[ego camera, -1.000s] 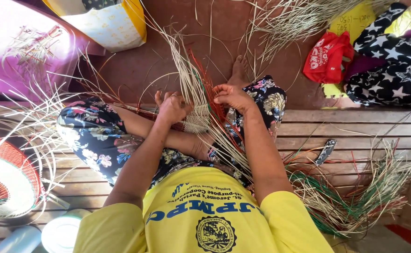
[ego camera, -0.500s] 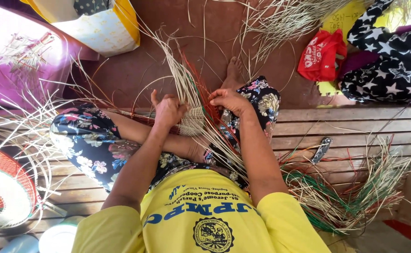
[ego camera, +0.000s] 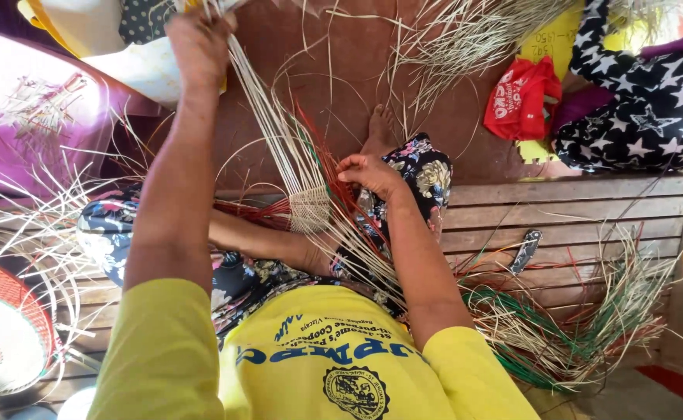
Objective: The person weaves together thin, flexible fibers to create a structured object, handling the strands by hand and using a small knife to trim excess material.
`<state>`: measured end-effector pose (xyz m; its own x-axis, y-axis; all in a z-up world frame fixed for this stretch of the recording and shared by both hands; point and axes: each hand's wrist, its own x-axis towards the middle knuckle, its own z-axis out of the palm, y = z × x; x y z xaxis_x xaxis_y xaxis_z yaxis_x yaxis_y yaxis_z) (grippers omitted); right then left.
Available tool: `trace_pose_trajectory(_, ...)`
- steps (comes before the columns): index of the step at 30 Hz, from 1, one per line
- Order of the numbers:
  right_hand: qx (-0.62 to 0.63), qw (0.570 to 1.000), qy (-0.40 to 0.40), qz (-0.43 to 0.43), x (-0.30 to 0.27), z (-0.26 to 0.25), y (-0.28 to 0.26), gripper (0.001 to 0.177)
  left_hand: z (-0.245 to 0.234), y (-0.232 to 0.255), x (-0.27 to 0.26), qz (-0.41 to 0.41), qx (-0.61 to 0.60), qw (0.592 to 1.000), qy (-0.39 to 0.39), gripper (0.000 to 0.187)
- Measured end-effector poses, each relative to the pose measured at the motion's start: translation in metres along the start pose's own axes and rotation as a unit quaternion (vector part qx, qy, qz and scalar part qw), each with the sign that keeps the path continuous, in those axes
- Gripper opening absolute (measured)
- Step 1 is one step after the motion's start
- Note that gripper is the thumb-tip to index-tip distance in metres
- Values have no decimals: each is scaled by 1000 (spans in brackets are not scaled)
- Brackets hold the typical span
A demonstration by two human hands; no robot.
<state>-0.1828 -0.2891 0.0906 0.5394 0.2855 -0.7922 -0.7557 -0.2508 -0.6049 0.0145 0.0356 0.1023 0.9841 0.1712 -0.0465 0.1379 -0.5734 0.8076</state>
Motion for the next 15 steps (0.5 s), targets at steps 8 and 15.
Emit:
trace_pose_trajectory(8,98,991,59,-74,13,-2,25,25,15,-91,90,-19,67,990,126,75)
trace_pose_trajectory(15,77,991,73,-80,26,-2,34,26,106,-19,-93,249,445,860,-18,28)
